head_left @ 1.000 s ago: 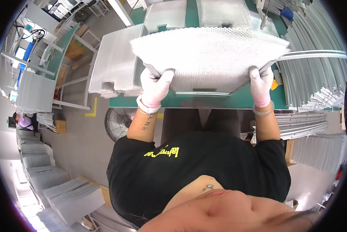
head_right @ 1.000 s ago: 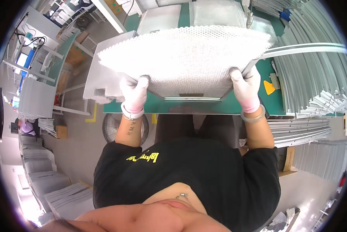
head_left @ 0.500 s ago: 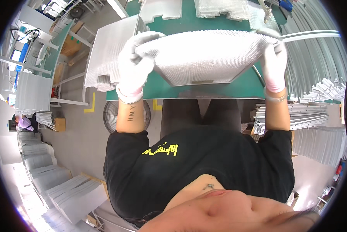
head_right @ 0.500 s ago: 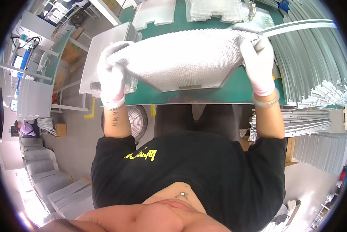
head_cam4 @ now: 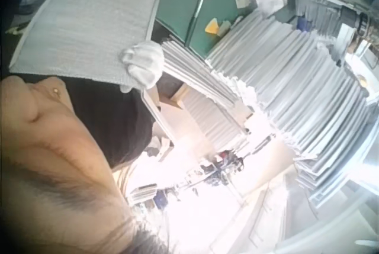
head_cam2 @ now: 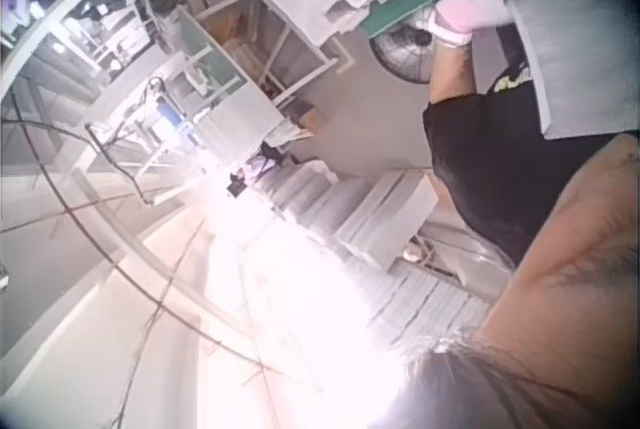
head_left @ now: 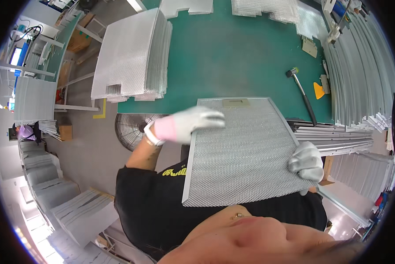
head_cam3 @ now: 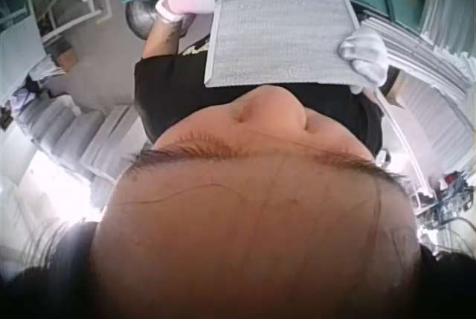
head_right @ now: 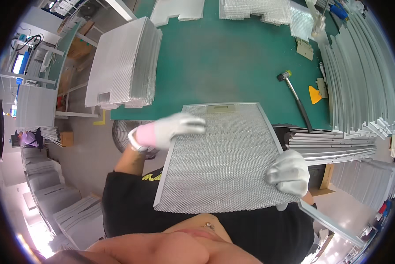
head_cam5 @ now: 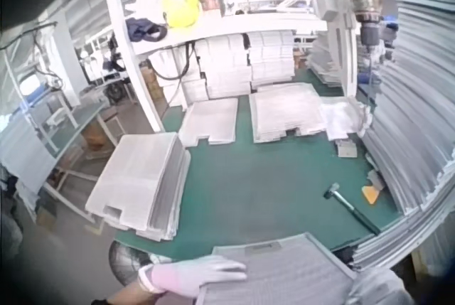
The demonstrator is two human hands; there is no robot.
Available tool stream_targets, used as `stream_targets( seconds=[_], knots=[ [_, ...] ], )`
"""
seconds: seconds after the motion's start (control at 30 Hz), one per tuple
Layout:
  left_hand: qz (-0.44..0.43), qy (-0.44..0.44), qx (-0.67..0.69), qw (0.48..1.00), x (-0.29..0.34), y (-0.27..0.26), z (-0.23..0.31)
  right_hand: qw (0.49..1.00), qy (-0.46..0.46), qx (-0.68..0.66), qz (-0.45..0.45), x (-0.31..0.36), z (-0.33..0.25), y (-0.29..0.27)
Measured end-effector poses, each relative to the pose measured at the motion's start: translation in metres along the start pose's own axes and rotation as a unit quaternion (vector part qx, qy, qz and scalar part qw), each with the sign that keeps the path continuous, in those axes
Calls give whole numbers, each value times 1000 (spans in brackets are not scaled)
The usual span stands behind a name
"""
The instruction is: The person assembles rectangular panels by placing mesh sheets onto metal frames and securing them with a power drill. They repeat this process multiple times, handling mesh sheets, frames, and plastic inserts, and stacking the finished units on the table.
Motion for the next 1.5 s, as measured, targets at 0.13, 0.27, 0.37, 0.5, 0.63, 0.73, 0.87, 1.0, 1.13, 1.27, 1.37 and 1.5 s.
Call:
stream_targets(
  seconds=[0.13,0.27,0.37,0.5,0.63,0.73,0.87,1.0,1.13,1.27,1.37,1.5],
  knots=[
    [19,-32,-151,988,-17,0,-44,1000,9,-1,-8,1,-2,4],
    [39,-90,-143,985,-12,-2,-60,1000,13,6,-8,13,-4,3],
    [39,-131,-187,973,-10,-8,-63,1000,17,19,-3,16,-9,5],
    [7,-215,-193,957,-1,-28,-64,1000,15,14,-10,16,-9,0],
    [24,-103,-115,988,-51,-33,-55,999,19,21,-21,17,-12,-1],
    [-102,-72,2,992,-85,20,-85,999,15,19,-45,14,-15,0],
    [-181,-76,10,980,-127,21,-93,999,7,36,-32,10,-17,4],
    [-149,-26,-23,988,-146,35,-102,999,-9,42,-8,21,-17,4],
    [-73,-92,101,988,-170,27,-100,997,18,54,45,25,-13,11],
    [-91,-239,-78,964,-149,-16,-34,994,36,103,19,3,-9,6],
    [-37,-50,207,976,-89,-62,21,998,13,57,-35,-17,12,-16],
    [304,290,260,869,-17,-70,77,986,112,38,114,-57,61,-19]
  ],
)
Point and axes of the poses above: each hand's wrist, its own x-axis away from the middle knuckle, its own y-axis out of the palm, z = x × y, the point moved 4 cm from there along -x, towards the middle knuckle, and after that the axes turned 7 degrees about x, right-handed, at the moved point
